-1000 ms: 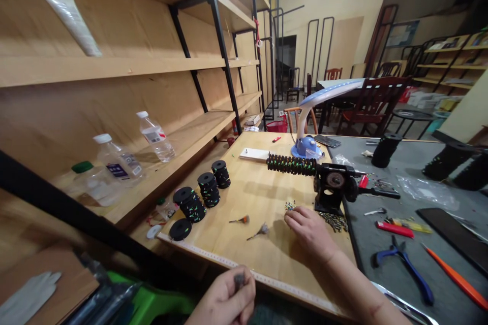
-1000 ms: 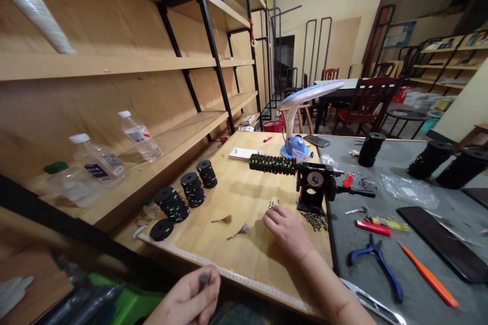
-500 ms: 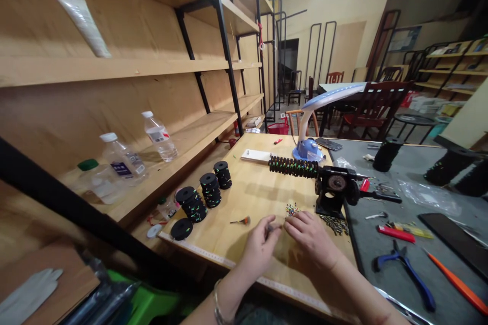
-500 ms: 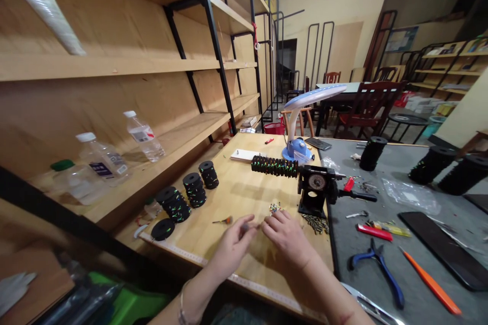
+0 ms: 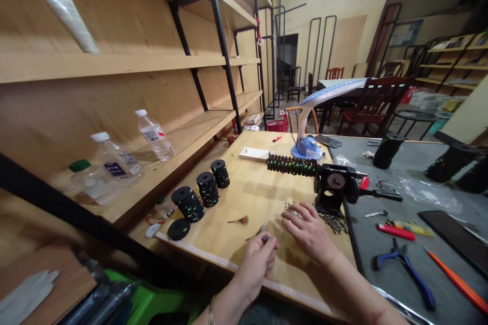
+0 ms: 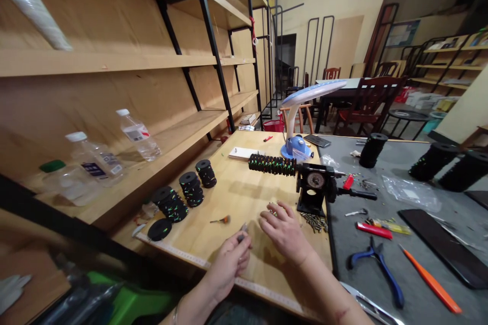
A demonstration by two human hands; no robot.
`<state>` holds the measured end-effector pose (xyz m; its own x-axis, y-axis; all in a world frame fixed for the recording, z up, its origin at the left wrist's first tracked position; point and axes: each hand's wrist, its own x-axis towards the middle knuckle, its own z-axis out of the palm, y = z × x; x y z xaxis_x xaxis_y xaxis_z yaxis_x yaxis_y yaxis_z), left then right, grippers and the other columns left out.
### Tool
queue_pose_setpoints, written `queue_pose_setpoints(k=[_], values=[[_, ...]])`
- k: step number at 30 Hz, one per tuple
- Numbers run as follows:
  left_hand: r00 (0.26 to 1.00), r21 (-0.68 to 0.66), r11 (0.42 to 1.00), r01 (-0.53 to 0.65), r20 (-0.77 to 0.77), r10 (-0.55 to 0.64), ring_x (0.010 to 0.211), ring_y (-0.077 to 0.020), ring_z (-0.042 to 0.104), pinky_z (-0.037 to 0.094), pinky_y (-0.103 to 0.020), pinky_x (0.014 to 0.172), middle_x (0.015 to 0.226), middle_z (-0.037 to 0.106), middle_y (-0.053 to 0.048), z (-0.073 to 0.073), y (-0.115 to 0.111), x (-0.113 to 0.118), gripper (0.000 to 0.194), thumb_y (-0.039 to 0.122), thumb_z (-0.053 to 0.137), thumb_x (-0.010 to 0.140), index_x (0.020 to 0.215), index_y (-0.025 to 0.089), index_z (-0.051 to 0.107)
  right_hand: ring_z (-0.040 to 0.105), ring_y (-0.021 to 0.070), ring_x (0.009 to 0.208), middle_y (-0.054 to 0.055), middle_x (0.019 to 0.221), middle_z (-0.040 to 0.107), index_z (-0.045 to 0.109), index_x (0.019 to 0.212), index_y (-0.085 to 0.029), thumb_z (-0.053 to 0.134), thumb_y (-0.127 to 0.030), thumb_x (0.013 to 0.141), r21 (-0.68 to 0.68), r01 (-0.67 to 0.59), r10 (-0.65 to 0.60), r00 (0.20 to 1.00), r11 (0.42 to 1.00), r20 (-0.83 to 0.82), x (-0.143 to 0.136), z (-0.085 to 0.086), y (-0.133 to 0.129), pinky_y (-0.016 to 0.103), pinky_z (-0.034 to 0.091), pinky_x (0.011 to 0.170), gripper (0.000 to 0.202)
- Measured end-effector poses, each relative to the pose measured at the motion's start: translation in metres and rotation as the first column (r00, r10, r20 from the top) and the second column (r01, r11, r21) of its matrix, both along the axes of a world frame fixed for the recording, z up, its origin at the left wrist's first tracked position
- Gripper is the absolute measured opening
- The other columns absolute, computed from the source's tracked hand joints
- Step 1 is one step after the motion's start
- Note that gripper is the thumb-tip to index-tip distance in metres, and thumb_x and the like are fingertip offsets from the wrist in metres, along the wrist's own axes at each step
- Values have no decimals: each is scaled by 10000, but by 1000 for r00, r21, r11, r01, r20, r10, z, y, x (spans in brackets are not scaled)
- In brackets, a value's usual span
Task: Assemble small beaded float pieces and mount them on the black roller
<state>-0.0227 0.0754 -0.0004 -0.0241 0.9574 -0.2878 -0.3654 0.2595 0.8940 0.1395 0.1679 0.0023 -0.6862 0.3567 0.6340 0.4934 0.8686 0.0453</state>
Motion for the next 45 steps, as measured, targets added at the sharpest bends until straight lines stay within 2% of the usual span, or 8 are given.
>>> queue_pose_setpoints(k=[6, 11, 13, 23, 27, 31, 40, 45], values=[[994, -22, 1000, -5, 110, 7, 383, -15, 212, 84, -189, 419, 482, 348, 123, 12, -14, 2, 497, 581, 729, 661, 738, 186, 437, 639, 244, 877, 113, 975, 733, 601, 1161, -202, 463, -236, 941, -476, 42, -270, 867, 878, -420, 3, -8, -69, 372, 492, 768, 261], [999, 35, 999, -3, 48, 1, 386, -25, 252, 134, -181, 408, 466, 363, 117, 13, -25, 11, 453, 571, 685, 717, 733, 185, 447, 577, 159, 513, 44, 716, 685, 589, 1069, -186, 495, -625, 838, -922, -381, -469, 803, 72, -369, -15, -17, -134, 221, 394, 394, 505], [999, 38, 999, 1, 37, -2, 383, -23, 242, 127, -180, 401, 468, 365, 118, 10, -26, 13, 446, 563, 683, 719, 732, 185, 448, 447, 109, 400, -28, 529, 578, 585, 918, -184, 486, -697, 795, -898, -434, -489, 798, -64, -351, -13, -20, -146, 190, 303, 362, 537], [814, 223, 965, 135, -580, 20, 465, -100, 490, 343, -216, 460, 661, 640, -33, 3, -43, 10, 292, 404, 515, 884, 734, 163, 582, 571, 143, 552, 14, 625, 619, 622, 813, -198, 410, -379, 958, -811, 108, -435, 880, 576, -192, 51, -13, -181, 212, 419, 555, 315], [602, 515, 784, 346, -763, 235, 720, -171, 633, 466, -252, 702, 777, 679, -55, 18, -67, 11, 137, 178, 504, 896, 890, 188, 641, 610, 150, 554, 28, 629, 647, 627, 864, -210, 408, -268, 958, -654, 216, -354, 931, 725, -85, 58, -8, -188, 207, 417, 541, 245], [592, 458, 557, 692, -802, -76, 958, -206, 641, 468, -265, 855, 1037, 693, -110, 35, -77, 30, 259, 132, 505, 876, 1097, 185, 630, 606, 154, 546, 33, 631, 641, 610, 853, -195, 376, -164, 932, -518, 224, -282, 959, 826, -35, 65, 2, -189, 222, 393, 520, 249], [685, 162, 814, 558, -644, -341, 577, -121, 424, 337, -228, 565, 574, 477, 26, 25, -60, 49, 251, 304, 561, 850, 648, 156, 578, 651, 166, 667, 44, 752, 704, 652, 847, -208, 467, -278, 919, -668, 229, -444, 880, 708, -168, 115, 13, -167, 220, 469, 634, 211], [828, 111, 930, 352, -500, -254, 575, -113, 368, 321, -224, 560, 577, 405, 47, 7, -58, 41, 299, 383, 574, 833, 637, 172, 495, 617, 193, 615, 37, 691, 691, 685, 842, -214, 559, -506, 807, -818, 468, -932, 290, 335, -216, 165, -5, -164, 239, 453, 562, 320]])
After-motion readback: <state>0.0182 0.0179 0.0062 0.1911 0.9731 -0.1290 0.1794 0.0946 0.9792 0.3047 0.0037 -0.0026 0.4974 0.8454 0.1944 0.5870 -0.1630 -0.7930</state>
